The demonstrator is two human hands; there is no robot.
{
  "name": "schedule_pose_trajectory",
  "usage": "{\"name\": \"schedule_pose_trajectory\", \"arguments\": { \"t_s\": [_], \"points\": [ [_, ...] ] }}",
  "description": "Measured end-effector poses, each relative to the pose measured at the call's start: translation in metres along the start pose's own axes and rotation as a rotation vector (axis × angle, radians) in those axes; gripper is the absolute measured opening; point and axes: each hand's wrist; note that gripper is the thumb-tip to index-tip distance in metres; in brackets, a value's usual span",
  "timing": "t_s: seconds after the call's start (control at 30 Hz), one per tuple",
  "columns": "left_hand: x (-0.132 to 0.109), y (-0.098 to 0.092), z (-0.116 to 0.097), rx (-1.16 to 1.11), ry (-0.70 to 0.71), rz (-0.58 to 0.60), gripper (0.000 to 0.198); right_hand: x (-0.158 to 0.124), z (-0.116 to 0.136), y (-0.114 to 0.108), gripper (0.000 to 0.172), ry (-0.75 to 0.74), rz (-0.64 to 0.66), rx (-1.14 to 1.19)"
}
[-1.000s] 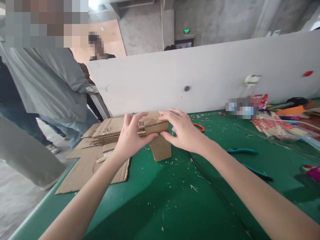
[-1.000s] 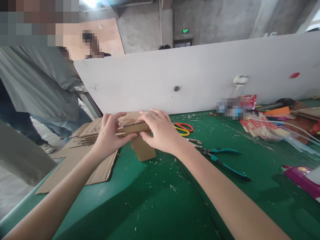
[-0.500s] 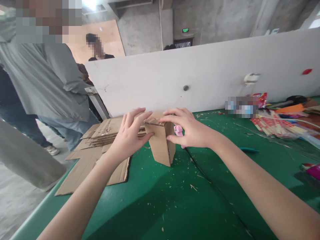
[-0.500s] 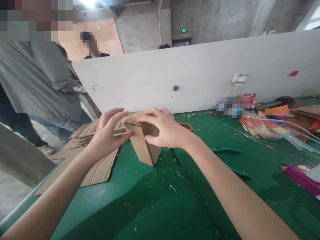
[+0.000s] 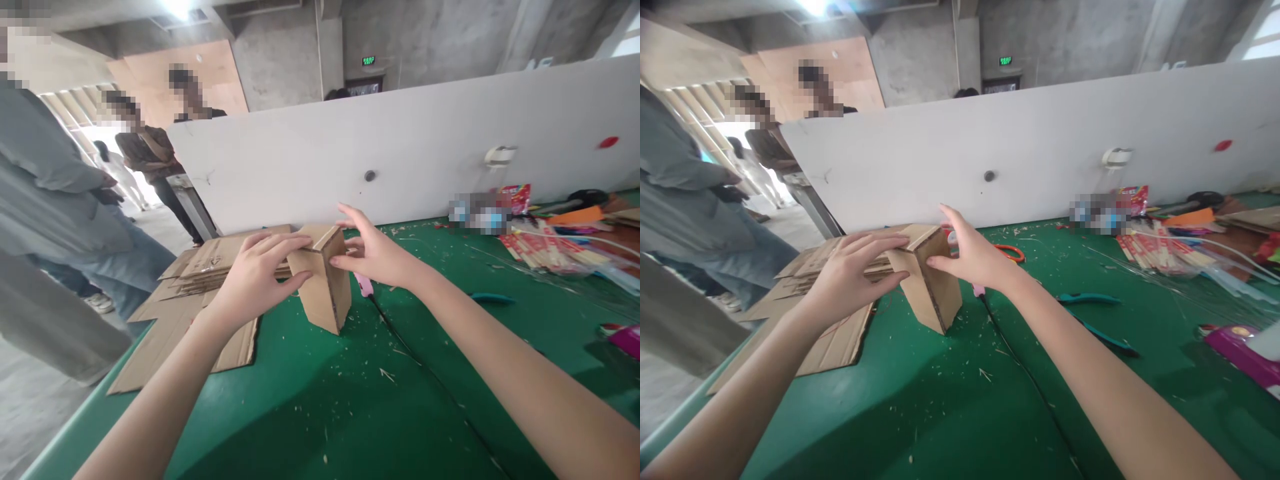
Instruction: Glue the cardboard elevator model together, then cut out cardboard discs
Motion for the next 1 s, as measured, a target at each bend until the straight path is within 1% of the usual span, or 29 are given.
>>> {"name": "schedule_pose_trajectory", "arguments": {
  "t_s": [0.1,0.27,0.4,0.5,0.6,0.73,0.83,1.0],
  "points": [
    [0.000,0.000,0.001,-0.018,-0.004,-0.024,0.035,-0.001,0.001,0.000,0.083,0.009,-0.004,-0.014],
    [0.001,-0.005,0.000,-0.048,-0.004,-0.010,0.046,-0.004,0.024,-0.001,0.086,0.054,-0.028,-0.084],
    [0.003,-0.007,-0.002,-0.020,-0.027,-0.007,0.039,-0.005,0.038,-0.003,0.079,0.058,-0.014,-0.102],
    [0.002,-0.007,-0.002,-0.023,-0.026,-0.002,0.035,-0.006,0.039,-0.005,0.073,0.023,0.014,-0.088],
    [0.001,-0.007,0.000,-0.062,0.012,0.014,0.033,-0.006,0.038,-0.006,0.067,-0.010,0.049,-0.042],
    [0.001,-0.008,0.006,-0.150,0.022,0.039,0.032,-0.007,0.039,-0.009,0.062,0.047,0.108,0.044],
    [0.002,-0.009,0.009,-0.225,0.022,0.054,0.031,-0.006,0.042,-0.011,0.061,0.093,0.126,0.071],
    [0.002,-0.010,0.011,-0.265,0.034,0.088,0.032,-0.005,0.047,-0.014,0.057,0.105,0.148,0.085]
  ]
}}
Point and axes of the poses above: each hand's wrist, its own x-axis towards the middle knuckle, its own y-axis out of the palm, z = x × y, and after that the axes turned 14 degrees about -z, right-handed
